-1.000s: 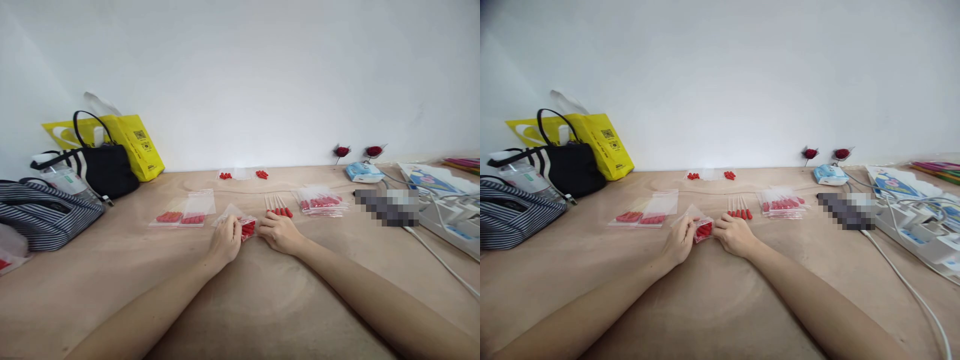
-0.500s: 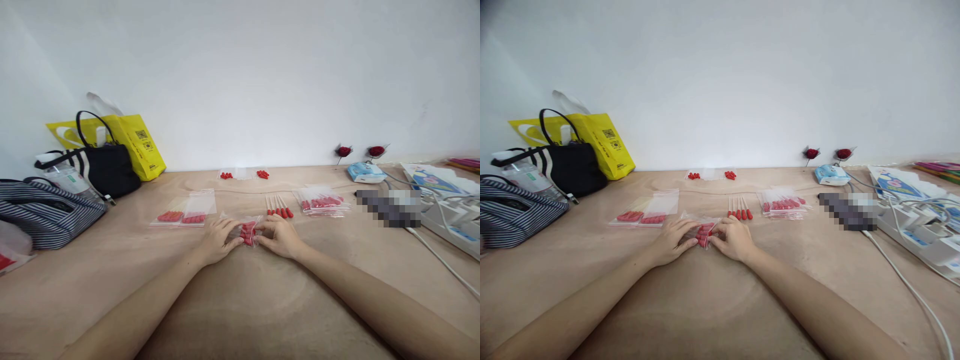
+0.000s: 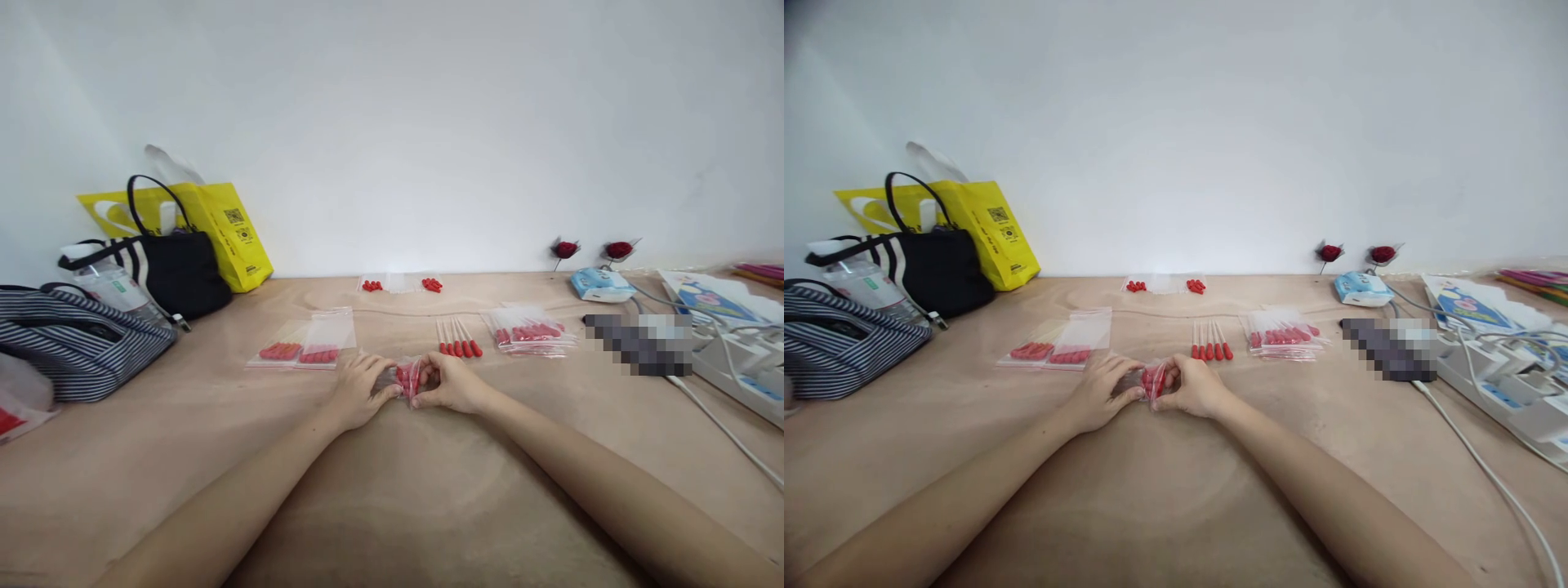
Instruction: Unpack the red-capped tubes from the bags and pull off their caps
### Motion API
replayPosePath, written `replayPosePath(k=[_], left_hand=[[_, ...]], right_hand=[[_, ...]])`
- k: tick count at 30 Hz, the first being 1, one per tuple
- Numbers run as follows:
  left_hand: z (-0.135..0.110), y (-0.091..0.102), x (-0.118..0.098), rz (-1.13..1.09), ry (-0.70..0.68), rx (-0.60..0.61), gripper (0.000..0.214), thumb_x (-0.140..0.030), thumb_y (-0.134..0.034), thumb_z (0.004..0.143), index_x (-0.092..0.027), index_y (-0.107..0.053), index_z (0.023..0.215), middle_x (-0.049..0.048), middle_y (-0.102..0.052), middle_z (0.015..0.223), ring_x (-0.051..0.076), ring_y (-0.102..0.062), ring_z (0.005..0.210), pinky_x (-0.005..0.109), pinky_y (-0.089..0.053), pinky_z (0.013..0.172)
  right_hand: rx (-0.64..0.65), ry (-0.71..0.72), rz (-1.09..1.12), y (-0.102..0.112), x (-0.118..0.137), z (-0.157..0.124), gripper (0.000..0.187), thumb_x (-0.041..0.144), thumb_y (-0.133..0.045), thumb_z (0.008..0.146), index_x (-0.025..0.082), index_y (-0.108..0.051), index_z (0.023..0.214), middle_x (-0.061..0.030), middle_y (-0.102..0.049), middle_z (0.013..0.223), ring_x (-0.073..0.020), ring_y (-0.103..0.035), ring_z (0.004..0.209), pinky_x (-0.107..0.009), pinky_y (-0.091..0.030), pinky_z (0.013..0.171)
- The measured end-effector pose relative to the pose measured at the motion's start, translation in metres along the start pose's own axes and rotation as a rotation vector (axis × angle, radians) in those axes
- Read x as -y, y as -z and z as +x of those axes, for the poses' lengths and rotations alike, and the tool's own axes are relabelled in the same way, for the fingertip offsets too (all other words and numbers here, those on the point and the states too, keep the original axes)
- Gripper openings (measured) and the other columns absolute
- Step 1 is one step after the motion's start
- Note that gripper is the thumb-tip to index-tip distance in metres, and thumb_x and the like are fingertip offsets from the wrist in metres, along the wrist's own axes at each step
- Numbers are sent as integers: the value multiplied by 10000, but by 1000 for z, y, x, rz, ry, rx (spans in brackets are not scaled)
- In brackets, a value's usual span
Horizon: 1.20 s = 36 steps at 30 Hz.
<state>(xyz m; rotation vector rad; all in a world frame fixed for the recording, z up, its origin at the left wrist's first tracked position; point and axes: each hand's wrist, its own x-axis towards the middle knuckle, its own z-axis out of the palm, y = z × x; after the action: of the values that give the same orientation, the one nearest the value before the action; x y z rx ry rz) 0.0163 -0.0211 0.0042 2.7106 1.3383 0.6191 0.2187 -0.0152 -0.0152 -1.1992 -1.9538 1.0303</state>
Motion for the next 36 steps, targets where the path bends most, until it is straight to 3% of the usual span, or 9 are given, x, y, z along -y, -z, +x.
replayPosePath(k=[6,12,17,27,30,36], left_hand=[[0,0,2,-92,-35,14,273,-350,-507,810,-204,-512,1041,44,-594,1037,209,-516,960,358,-377,833],[2,0,3,-106,0,15,273,-370,-515,802,-201,-524,1016,43,-600,1025,210,-521,951,362,-372,838],[1,0,5,-108,17,33,307,-415,-528,786,-204,-536,1009,33,-603,1007,210,-519,932,346,-379,815],[2,0,5,-86,11,35,310,-420,-537,781,-211,-546,1009,28,-601,985,206,-516,917,336,-370,802],[2,1,10,-71,35,29,310,-431,-536,777,-217,-556,1000,29,-600,977,211,-512,920,348,-366,815],[2,3,22,-65,76,23,336,-453,-532,768,-204,-567,990,45,-587,1002,218,-504,955,351,-380,830]], right_hand=[[1,28,171,-6,7,-3,462,210,-730,555,181,-488,948,2,-598,801,-113,-549,694,-246,-439,628],[0,89,160,-8,4,-1,299,191,-665,627,173,-500,875,21,-567,723,-86,-508,617,-223,-419,581],[56,95,247,3,-3,3,266,218,-649,635,161,-508,853,42,-533,649,-70,-478,556,-199,-391,521],[-3,41,367,1,-2,5,287,308,-692,595,156,-533,779,43,-550,616,-64,-480,521,-208,-397,512],[-59,-21,413,15,-1,4,315,351,-698,580,166,-522,764,60,-521,559,-62,-462,471,-204,-397,462],[-199,-27,417,72,-6,4,340,390,-699,577,174,-522,771,4,-609,631,-103,-552,510,-259,-461,507]])
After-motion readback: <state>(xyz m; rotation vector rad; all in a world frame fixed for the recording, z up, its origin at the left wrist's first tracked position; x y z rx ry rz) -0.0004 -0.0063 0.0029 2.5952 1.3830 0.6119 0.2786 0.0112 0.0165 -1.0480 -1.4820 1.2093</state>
